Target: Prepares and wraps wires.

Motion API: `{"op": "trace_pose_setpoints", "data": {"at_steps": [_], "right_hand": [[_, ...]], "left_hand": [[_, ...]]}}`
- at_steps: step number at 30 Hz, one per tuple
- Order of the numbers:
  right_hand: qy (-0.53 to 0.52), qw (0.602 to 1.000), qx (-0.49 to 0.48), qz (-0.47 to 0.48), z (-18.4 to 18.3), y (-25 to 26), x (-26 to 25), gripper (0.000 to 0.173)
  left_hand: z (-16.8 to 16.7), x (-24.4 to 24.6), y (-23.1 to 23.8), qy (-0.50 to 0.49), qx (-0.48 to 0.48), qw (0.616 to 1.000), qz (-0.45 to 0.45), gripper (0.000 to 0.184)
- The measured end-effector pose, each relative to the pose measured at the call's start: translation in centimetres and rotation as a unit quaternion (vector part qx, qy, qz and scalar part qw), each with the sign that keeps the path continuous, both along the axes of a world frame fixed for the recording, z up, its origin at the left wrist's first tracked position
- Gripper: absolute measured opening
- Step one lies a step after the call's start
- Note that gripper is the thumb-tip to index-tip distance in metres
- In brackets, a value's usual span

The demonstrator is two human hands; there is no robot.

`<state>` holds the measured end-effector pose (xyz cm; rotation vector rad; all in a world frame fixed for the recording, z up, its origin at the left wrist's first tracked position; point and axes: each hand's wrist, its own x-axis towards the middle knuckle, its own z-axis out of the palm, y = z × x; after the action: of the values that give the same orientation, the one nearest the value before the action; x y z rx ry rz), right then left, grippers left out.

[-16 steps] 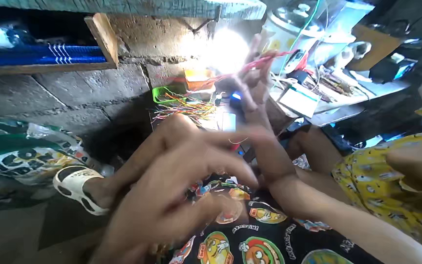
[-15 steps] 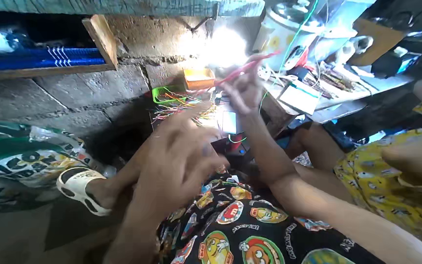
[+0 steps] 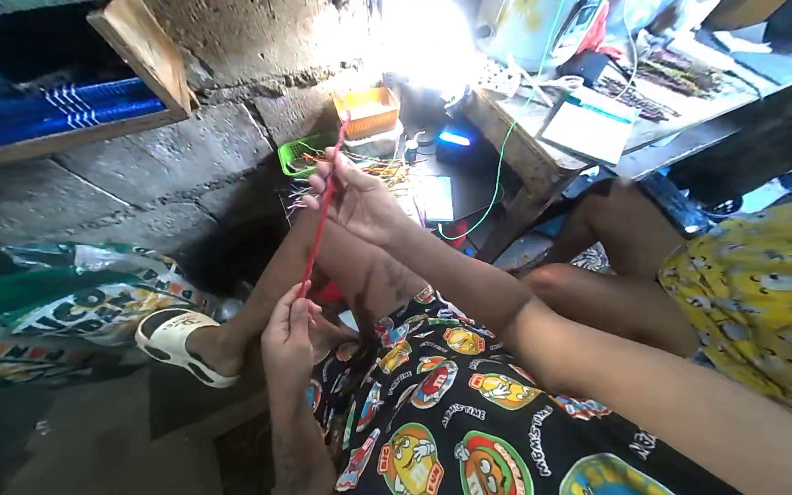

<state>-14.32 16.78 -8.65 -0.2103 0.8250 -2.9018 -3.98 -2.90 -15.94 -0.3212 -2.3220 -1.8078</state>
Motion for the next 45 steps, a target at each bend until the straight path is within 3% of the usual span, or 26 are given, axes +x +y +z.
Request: {"op": "trace_pose_setpoints", "data": {"at_steps": [6, 9, 10, 12, 14, 18, 21, 24, 29, 34, 38, 45], "right_hand": [[-0.028, 0.998, -0.012, -0.051, -0.4, 2.2, 0.1, 0.028], [-0.001, 0.996, 0.067, -0.057, -1.0, 1.8, 0.4, 0.022], [0.045, 0.991, 0.12, -0.044, -1.6, 1.7, 0.4, 0.03], [0.138, 0.953, 0.269, 0.0, -2.7, 1.2, 1.0, 0.054], [0.172, 0.899, 0.402, 0.039, -3.6, -0.2, 2.6, 0.062], [0.186, 0.824, 0.517, 0.138, -4.9, -1.6, 5.2, 0.03], [0.252, 0.786, 0.557, 0.09, -5.5, -1.4, 4.9, 0.022], [0.291, 0.76, 0.581, 0.034, -4.8, -0.4, 3.9, 0.026], [0.319, 0.783, 0.533, 0.025, -4.4, 0.4, 3.8, 0.026], [0.322, 0.807, 0.495, 0.0, -2.7, -0.2, 4.8, 0.026], [0.308, 0.818, 0.481, 0.063, -2.5, -0.7, 5.6, 0.032], [0.265, 0.817, 0.502, 0.094, -3.1, -1.3, 5.7, 0.03]], "left_hand": [[-0.6, 0.0, -1.0, -0.075, -0.031, 0.997, 0.002, 0.028], [-1.1, 0.0, -0.8, -0.095, -0.03, 0.995, 0.007, 0.027], [-1.0, 0.0, -0.8, -0.09, -0.027, 0.995, 0.014, 0.027], [-0.8, 0.0, -0.9, -0.083, -0.022, 0.996, 0.026, 0.029], [-0.9, -0.2, -1.3, -0.077, -0.027, 0.996, 0.022, 0.029], [-0.9, -0.6, -1.3, -0.092, -0.108, 0.99, -0.011, 0.027], [-1.4, -0.7, -1.6, -0.11, -0.134, 0.985, -0.009, 0.031], [-1.2, -0.9, -1.9, -0.091, -0.114, 0.989, 0.003, 0.032], [-0.7, -0.6, -1.4, -0.093, -0.014, 0.995, 0.034, 0.03], [-0.7, -0.5, -1.0, -0.116, 0.084, 0.99, -0.012, 0.038], [-0.8, -0.3, -0.6, -0.144, 0.186, 0.971, -0.042, 0.036], [-1.5, -0.4, -0.4, -0.113, 0.206, 0.972, -0.024, 0.027]]}}
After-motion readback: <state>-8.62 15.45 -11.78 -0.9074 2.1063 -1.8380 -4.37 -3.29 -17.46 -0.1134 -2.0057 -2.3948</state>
